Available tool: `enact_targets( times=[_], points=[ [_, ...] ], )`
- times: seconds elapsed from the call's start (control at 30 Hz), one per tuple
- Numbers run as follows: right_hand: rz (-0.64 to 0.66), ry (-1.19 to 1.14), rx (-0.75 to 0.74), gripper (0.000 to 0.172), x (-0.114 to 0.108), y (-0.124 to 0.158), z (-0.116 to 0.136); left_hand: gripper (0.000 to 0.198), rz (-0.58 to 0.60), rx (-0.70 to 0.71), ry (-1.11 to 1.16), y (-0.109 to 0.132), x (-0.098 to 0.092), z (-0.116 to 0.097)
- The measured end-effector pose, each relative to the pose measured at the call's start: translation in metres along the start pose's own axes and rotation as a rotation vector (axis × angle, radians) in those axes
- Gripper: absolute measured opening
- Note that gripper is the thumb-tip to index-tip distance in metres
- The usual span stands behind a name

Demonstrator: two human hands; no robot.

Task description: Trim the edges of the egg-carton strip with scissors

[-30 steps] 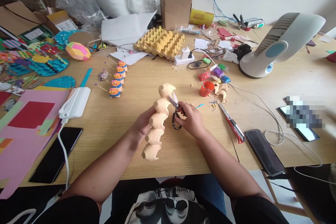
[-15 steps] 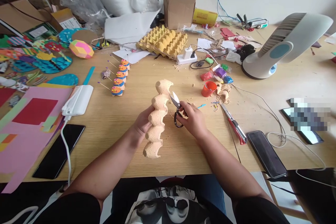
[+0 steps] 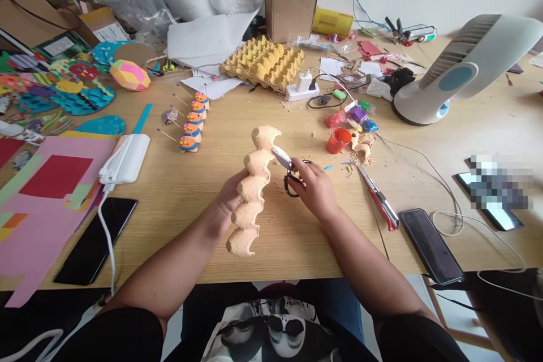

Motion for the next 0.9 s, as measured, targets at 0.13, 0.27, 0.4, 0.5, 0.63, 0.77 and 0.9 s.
enact_targets(
  times=[0.13, 0.27, 0.4, 0.5, 0.63, 0.77, 0.9],
  points=[
    [-0.006, 0.001, 0.016, 0.044, -0.002, 0.0, -0.001, 0.035, -0.008, 0.012, 0.002, 0.0, 0.0, 0.001],
    [-0.018, -0.004, 0.016, 0.042, -0.002, 0.0, -0.001, 0.032, -0.011, 0.009, 0.016, -0.001, 0.002, 0.002],
    [-0.007, -0.022, 0.041, 0.039, -0.001, 0.0, -0.002, 0.032, -0.018, 0.014, 0.017, -0.002, 0.0, 0.002],
    [0.005, -0.059, 0.065, 0.035, 0.001, 0.001, -0.003, 0.033, -0.015, 0.013, 0.011, -0.003, -0.003, 0.003],
    [-0.027, -0.145, 0.138, 0.03, 0.001, 0.002, -0.008, 0.033, 0.009, 0.008, -0.016, -0.001, -0.004, 0.004],
    [-0.063, -0.283, 0.264, 0.028, 0.002, 0.002, -0.017, 0.023, 0.014, 0.03, -0.048, 0.003, -0.001, 0.003],
    [-0.026, -0.391, 0.294, 0.038, 0.004, 0.0, -0.019, 0.022, 0.03, 0.017, -0.064, 0.002, 0.002, 0.002]
  ],
)
Point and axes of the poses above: each hand's wrist, its own y-axis away from the middle knuckle, its own x-axis out of the palm, z = x × y, the point moved 7 cm from there along -y, towards the middle knuckle, and after that the axes turned 4 degrees about -y, right-handed, at the moved point
